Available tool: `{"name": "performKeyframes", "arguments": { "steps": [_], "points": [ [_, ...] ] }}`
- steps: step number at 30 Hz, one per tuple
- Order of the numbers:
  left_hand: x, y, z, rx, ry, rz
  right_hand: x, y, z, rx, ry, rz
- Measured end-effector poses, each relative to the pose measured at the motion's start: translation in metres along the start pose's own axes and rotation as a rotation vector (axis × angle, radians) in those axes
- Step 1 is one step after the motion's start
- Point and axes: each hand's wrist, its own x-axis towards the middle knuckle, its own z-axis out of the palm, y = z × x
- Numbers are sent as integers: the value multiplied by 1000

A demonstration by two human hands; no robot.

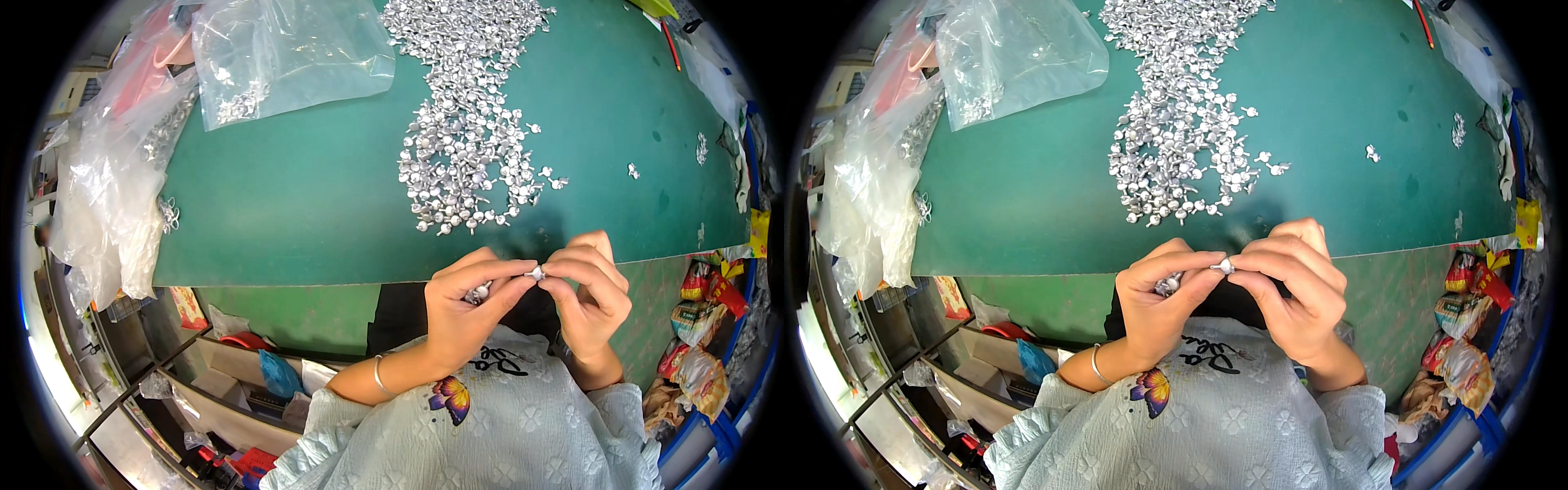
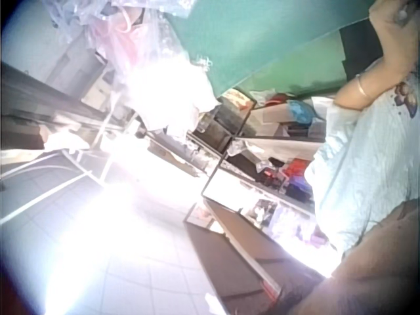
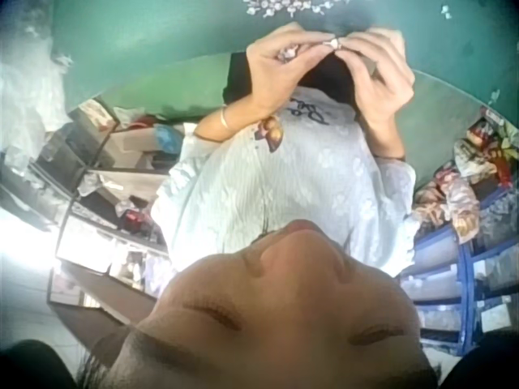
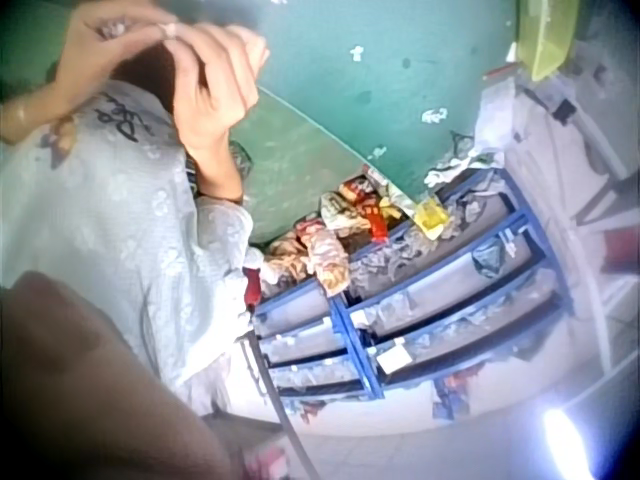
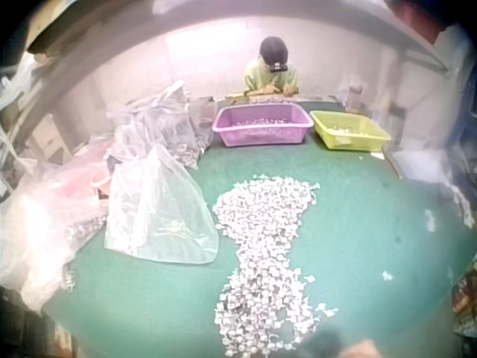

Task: The person sits at a green table and repeatedly picks up small silver metal pieces and white plastic components. They manually join these parts together by hand and place the assembled units into a pile on the table. The process is repetitive and involves handling small items one by one.

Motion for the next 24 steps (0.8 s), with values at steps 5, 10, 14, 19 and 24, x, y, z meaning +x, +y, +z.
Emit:
{"name": "performKeyframes", "arguments": {
  "steps": [5, 10, 14, 19, 24],
  "points": [
    [1, 3, 0, -25, -3, -82, 3, -3, -1, 38, -35, 38],
    [3, 1, -2, -8, -56, -85, 1, 4, -3, 382, -106, 275],
    [3, -1, 0, -71, -23, -180, -4, 10, 2, 669, -105, 536],
    [6, -9, -5, -533, -43, -543, 3, 22, 7, 477, -32, 540],
    [13, -14, -9, -768, -161, -543, 34, 47, 14, -267, 5, 103]
  ]
}}
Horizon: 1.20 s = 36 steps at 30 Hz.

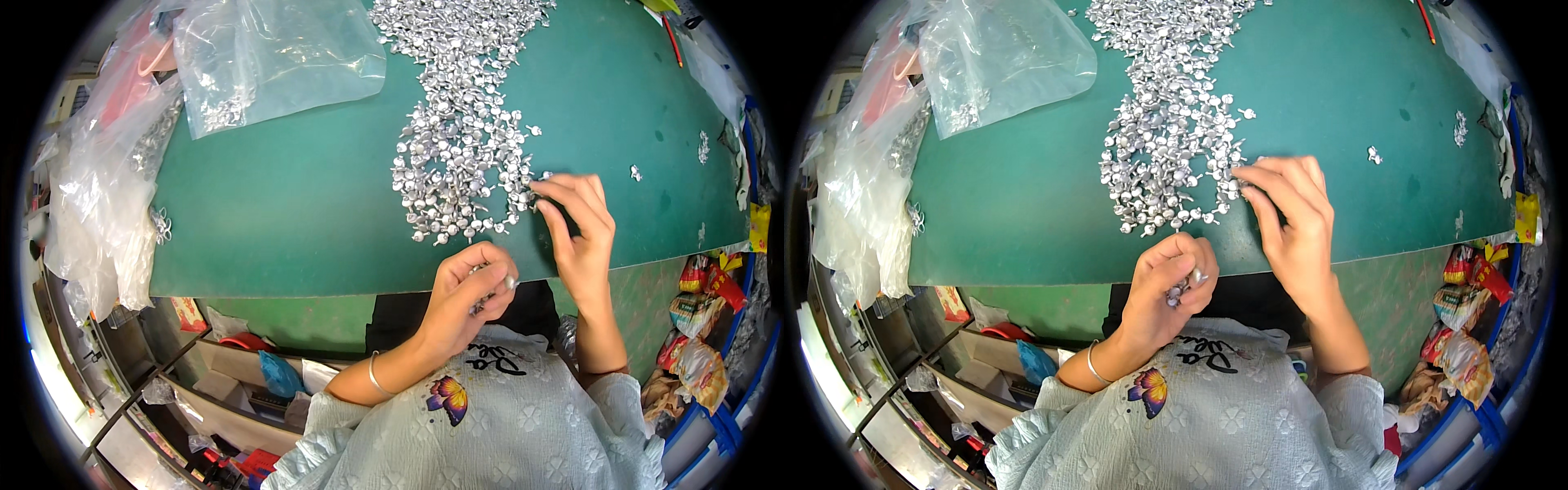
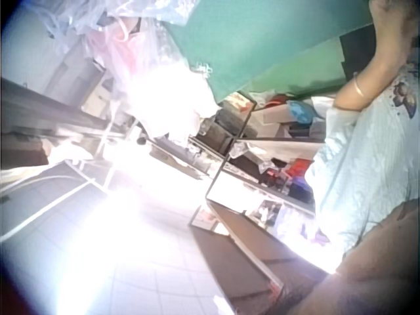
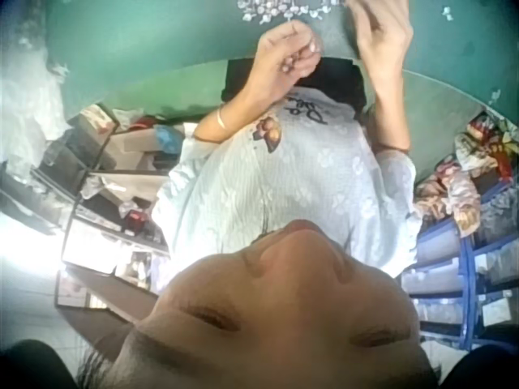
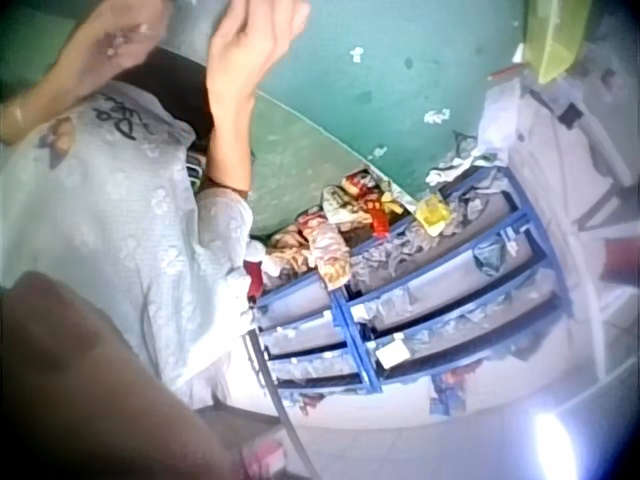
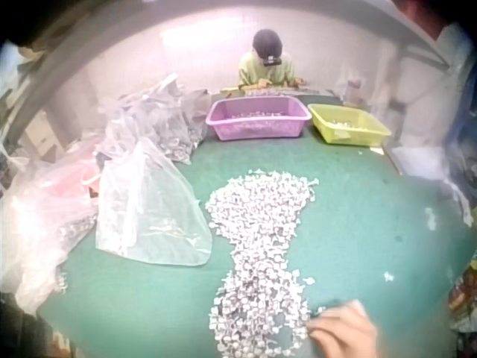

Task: The person sits at a green table and repeatedly picks up small silver metal pieces and white plastic components. They manually join these parts together by hand and place the assembled units into a pile on the table. The process is repetitive and involves handling small items one by one.

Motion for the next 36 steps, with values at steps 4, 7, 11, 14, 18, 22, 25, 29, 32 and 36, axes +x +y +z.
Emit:
{"name": "performKeyframes", "arguments": {
  "steps": [4, 7, 11, 14, 18, 22, 25, 29, 32, 36],
  "points": [
    [2, 4, -1, -45, -42, 18, 11, 5, 4, -340, -108, -155],
    [4, 5, 0, -2, 75, -42, 16, 6, 0, -459, -139, -277],
    [5, 3, -1, 69, 165, -68, 21, 3, 1, -448, -170, -295],
    [4, 2, 0, 160, 171, -67, 20, 6, 3, -415, -178, -311],
    [2, 0, -2, 250, 203, -20, 20, 7, 2, -356, -175, -276],
    [1, 2, 4, 282, 205, -28, 21, -8, 9, -264, -147, -194],
    [-2, 1, 3, 321, 141, -47, 25, -17, 19, -218, -255, -235],
    [-7, 3, -4, 214, 91, -104, 22, -10, 24, -218, -327, -290],
    [-9, 3, -6, 177, 88, -64, 19, -7, 15, -244, -298, -309],
    [-12, 5, -7, 224, 92, -56, 16, -3, 3, -237, -227, -250]
  ]
}}
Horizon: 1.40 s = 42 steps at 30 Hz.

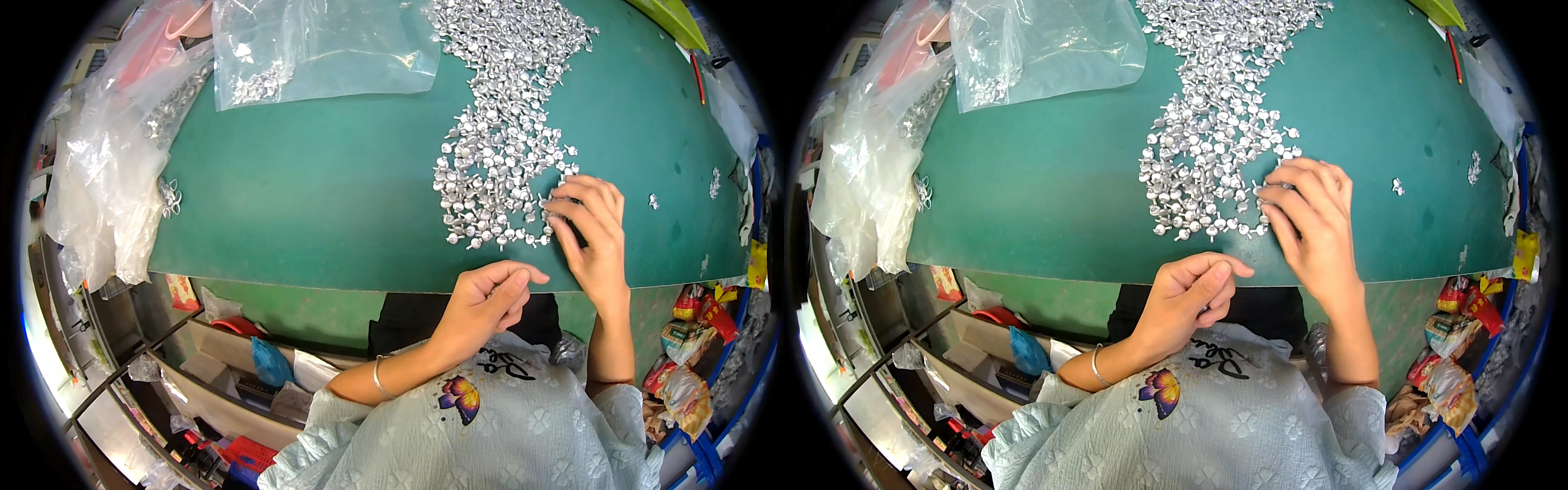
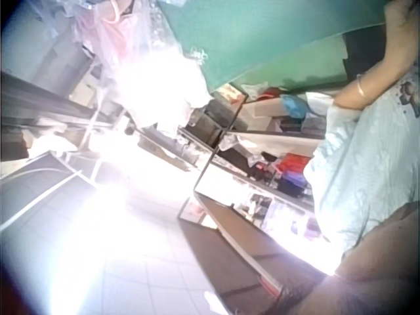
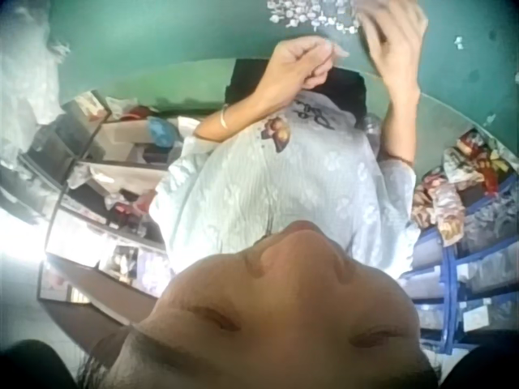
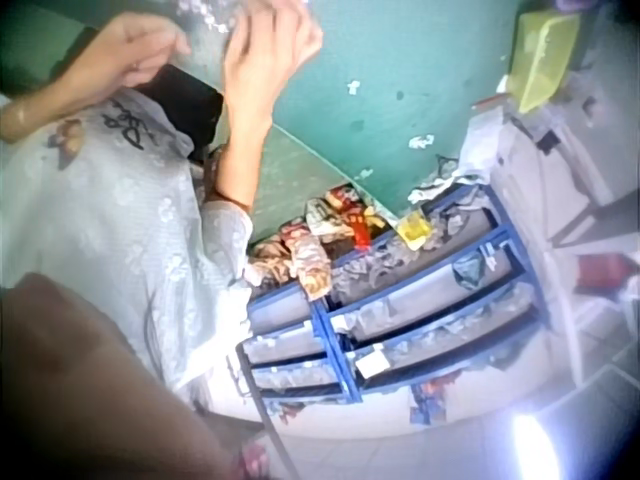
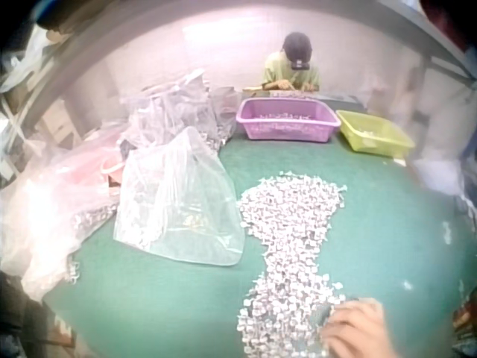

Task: The person sits at a green table and repeatedly picks up small silver metal pieces and white plastic components. They manually join these parts together by hand and place the assembled units into a pile on the table. The process is repetitive and involves handling small items one by one.

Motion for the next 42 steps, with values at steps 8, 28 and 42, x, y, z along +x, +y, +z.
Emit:
{"name": "performKeyframes", "arguments": {
  "steps": [8, 28, 42],
  "points": [
    [2, 3, 1, -75, -24, -52, 20, -20, 15, 80, -136, -16],
    [4, 8, -13, -510, -65, -75, 20, -5, 11, -78, 65, 136],
    [7, 28, -38, -618, -106, 134, 35, -9, 9, 49, 56, 33]
  ]
}}
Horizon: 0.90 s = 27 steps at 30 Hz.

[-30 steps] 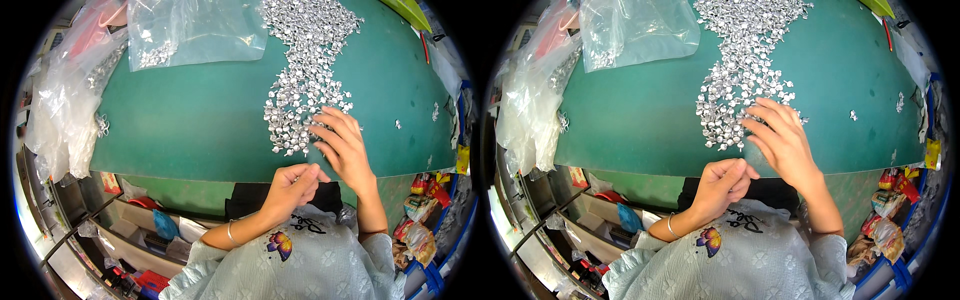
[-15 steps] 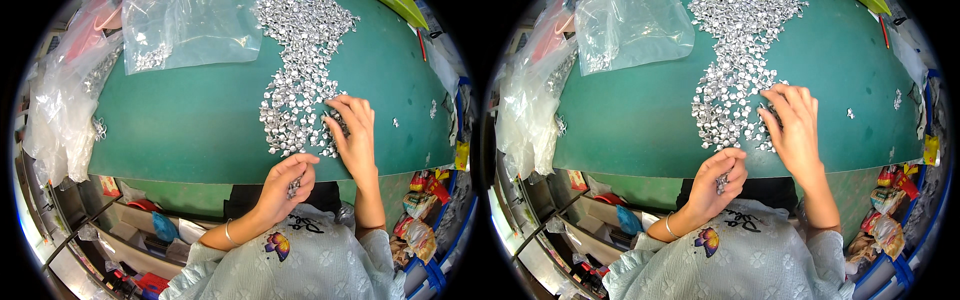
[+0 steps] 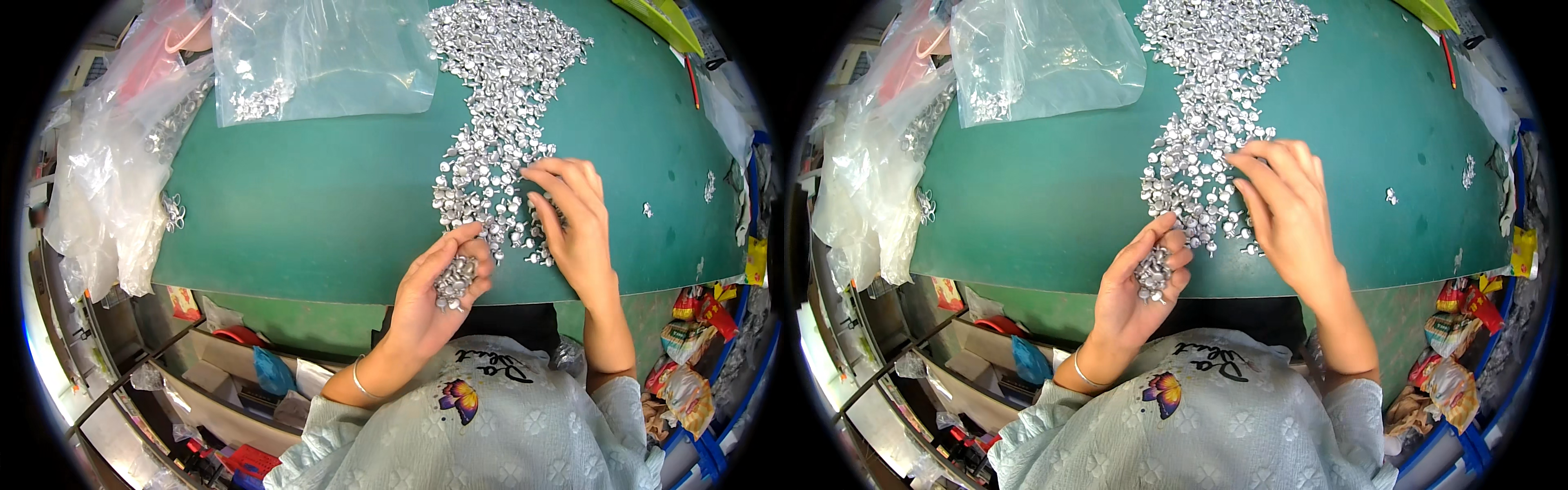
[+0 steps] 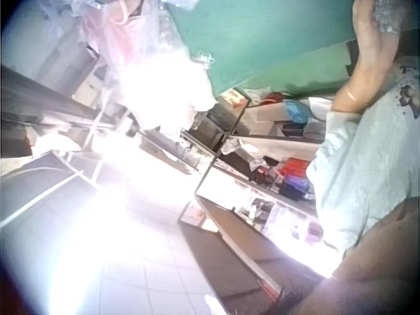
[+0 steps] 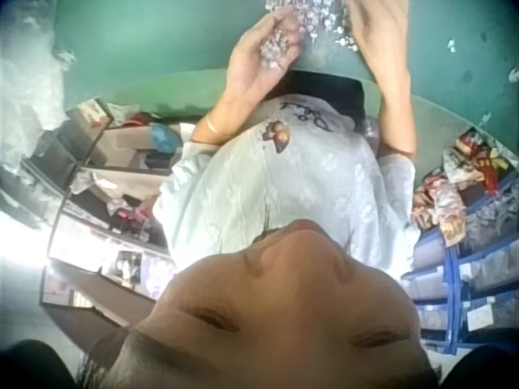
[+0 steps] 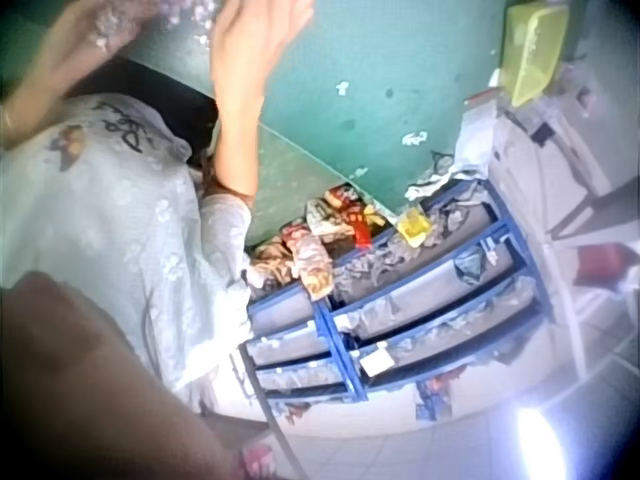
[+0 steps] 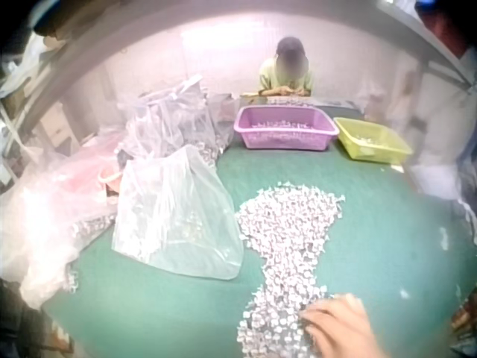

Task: The person sits at a green table and repeatedly picks up small silver metal pieces and white plastic components. They manually join these parts together by hand and place the assembled units into a pile on the table. The process is repetitive and involves handling small items one by one.

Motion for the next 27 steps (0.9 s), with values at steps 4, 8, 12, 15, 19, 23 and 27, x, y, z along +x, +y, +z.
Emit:
{"name": "performKeyframes", "arguments": {
  "steps": [4, 8, 12, 15, 19, 23, 27],
  "points": [
    [-2, 3, 11, -1, 135, -63, 15, 0, 7, -77, -118, -62],
    [-6, 1, 11, 29, 177, -96, 21, -1, 3, -202, -217, -120],
    [-6, 0, 11, 63, 189, -136, 22, 2, 8, -225, -213, -184],
    [-7, 1, 10, 73, 175, -140, 26, -1, 5, -271, -251, -210],
    [-8, 1, 10, 81, 167, -131, 31, -1, 1, -306, -307, -268],
    [-7, 0, 10, 79, 171, -129, 32, 2, 1, -278, -307, -283],
    [-8, -1, 10, 82, 182, -136, 32, 1, -1, -197, -305, -233]
  ]
}}
